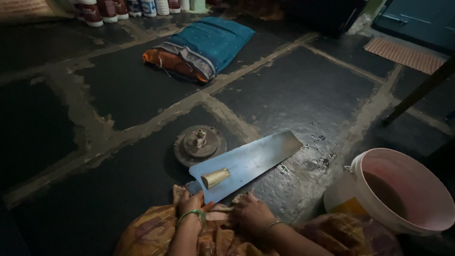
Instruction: The person is cleaning metal parts using a cloth. They wipe the surface of a long, flat metal piece and a smaller, round metal object. The person dips the cloth into a bucket of water to clean it.
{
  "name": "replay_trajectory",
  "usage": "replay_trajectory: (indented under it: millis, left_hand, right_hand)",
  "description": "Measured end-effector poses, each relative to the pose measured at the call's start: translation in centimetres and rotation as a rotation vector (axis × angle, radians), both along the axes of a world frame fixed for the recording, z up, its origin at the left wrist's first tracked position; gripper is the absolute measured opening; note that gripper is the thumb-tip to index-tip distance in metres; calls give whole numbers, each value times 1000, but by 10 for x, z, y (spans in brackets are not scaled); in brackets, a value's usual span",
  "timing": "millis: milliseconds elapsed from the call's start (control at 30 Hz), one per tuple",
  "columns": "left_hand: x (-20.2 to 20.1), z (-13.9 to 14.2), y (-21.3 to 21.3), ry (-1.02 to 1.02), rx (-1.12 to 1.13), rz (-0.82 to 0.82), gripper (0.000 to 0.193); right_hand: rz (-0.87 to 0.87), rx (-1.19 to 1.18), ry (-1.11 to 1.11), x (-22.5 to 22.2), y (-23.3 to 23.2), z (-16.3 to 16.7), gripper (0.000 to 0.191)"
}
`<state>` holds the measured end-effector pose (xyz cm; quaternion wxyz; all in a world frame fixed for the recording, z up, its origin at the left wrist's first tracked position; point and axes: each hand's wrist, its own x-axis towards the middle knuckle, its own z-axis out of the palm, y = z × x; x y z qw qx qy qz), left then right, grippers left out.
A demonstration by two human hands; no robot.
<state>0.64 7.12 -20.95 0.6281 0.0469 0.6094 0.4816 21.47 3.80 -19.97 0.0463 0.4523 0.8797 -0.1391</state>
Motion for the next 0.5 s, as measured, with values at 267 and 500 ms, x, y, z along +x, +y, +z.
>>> replay_trajectory:
  millis: [267,500]
  left_hand:
    - [-2,-3,0,-55,117,71,72]
    - [-1,13,1,-276,99,93,77]
  right_hand:
    - [-97,140,-376,-1,11,-12,37]
    - [-559,13,15,22,8,15,37]
